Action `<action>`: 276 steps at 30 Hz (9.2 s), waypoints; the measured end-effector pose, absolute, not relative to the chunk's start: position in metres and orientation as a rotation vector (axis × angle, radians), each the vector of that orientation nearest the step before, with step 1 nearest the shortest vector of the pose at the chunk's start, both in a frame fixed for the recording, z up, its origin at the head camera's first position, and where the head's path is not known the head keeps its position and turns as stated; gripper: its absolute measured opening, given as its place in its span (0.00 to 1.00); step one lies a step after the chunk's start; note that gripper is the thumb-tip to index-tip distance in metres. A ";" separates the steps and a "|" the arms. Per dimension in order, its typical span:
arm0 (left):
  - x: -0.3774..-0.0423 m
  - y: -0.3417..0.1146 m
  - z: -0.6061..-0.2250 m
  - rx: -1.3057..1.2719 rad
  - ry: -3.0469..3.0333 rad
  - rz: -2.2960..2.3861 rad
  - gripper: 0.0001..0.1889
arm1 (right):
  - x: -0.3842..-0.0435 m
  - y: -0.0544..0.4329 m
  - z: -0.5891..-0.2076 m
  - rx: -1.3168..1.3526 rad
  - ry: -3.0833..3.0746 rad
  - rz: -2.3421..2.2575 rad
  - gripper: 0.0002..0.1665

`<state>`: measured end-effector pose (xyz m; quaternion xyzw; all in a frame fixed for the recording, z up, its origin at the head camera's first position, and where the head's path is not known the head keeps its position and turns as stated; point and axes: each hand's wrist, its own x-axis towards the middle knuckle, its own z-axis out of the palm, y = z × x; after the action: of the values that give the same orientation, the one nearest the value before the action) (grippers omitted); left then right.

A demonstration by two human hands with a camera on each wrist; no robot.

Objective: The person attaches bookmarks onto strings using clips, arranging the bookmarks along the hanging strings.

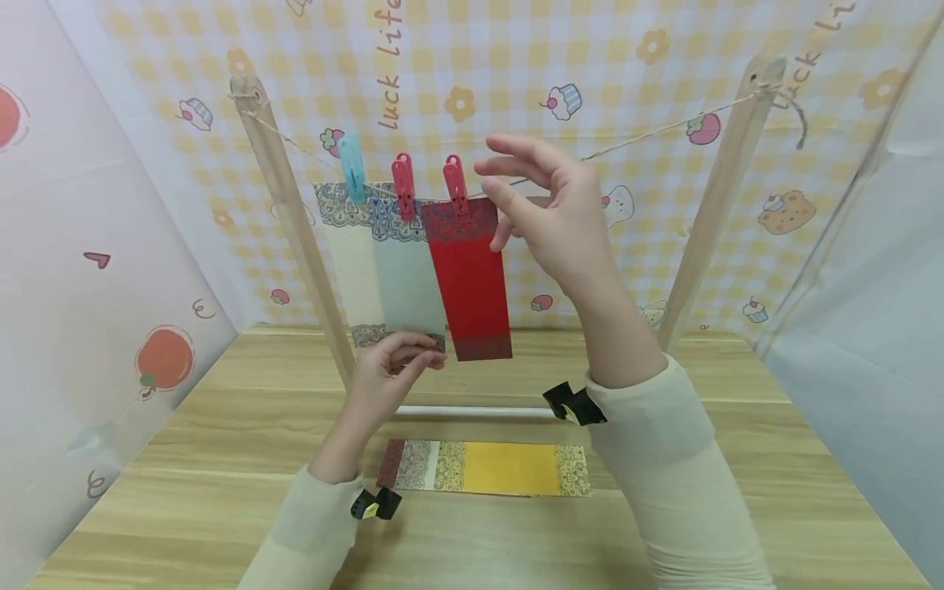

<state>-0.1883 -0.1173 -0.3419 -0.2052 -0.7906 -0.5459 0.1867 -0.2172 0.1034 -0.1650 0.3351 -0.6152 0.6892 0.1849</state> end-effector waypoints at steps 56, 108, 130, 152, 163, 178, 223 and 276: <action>-0.172 -0.107 -0.403 -0.943 -3.117 -0.805 0.28 | -0.172 0.342 -0.346 0.326 -2.537 1.047 0.24; -0.171 -0.089 -0.406 -0.972 -3.219 -0.305 0.37 | -0.185 0.380 -0.436 0.832 -2.794 0.715 0.22; -0.172 -0.088 -0.407 -0.993 -3.183 -0.337 0.41 | -0.191 0.389 -0.439 1.118 -2.831 0.858 0.21; -0.175 -0.086 -0.403 -0.966 -3.183 -0.280 0.33 | -0.185 0.391 -0.432 1.015 -2.929 0.958 0.24; -0.181 -0.087 -0.400 -1.012 -3.111 -0.423 0.23 | -0.181 0.392 -0.431 0.895 -2.919 0.972 0.23; -0.175 -0.084 -0.393 -1.081 -3.009 -0.413 0.10 | -0.176 0.387 -0.429 0.732 -2.878 0.917 0.21; -0.164 -0.098 -0.373 -1.047 -2.944 -0.672 0.05 | -0.170 0.335 -0.386 0.607 -2.747 1.046 0.27; -0.176 -0.096 -0.341 -0.933 -2.448 -1.048 0.09 | -0.195 0.224 -0.301 1.086 -2.098 1.448 0.32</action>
<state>-0.1760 -0.0965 -0.3405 -0.3266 -0.8565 -0.3665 0.1592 -0.1948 0.2238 -0.3010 0.3852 -0.7443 0.5136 0.1841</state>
